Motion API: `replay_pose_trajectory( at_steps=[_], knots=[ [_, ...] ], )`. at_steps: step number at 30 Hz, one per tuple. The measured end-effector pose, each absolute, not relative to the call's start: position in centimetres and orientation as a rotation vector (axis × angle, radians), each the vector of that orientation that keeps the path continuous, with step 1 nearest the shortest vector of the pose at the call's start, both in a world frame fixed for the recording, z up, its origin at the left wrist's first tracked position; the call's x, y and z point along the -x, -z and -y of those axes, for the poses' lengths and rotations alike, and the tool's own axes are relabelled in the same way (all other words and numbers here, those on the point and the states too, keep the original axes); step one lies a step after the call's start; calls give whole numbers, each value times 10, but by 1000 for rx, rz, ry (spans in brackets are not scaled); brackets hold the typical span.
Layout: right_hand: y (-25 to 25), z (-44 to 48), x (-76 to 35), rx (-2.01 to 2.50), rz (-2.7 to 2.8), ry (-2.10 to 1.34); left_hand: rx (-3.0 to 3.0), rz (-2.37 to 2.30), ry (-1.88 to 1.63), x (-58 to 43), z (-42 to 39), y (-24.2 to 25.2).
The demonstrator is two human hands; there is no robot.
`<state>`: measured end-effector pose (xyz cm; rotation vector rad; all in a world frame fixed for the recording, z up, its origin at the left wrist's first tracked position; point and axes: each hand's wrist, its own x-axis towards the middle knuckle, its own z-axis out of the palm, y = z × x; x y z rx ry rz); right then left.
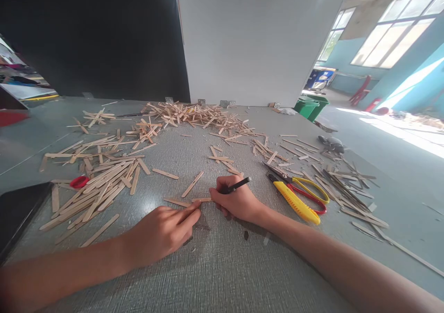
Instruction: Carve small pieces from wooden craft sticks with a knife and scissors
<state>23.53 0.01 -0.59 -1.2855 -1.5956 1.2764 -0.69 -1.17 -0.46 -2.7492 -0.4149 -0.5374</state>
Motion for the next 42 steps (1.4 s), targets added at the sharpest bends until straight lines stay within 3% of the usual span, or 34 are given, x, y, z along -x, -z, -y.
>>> replay_pose_trajectory(
  at_steps=[42],
  knots=[
    [-2,-2,-233,1351,1599,-1286,2737,415,522,7,10,3]
  ],
)
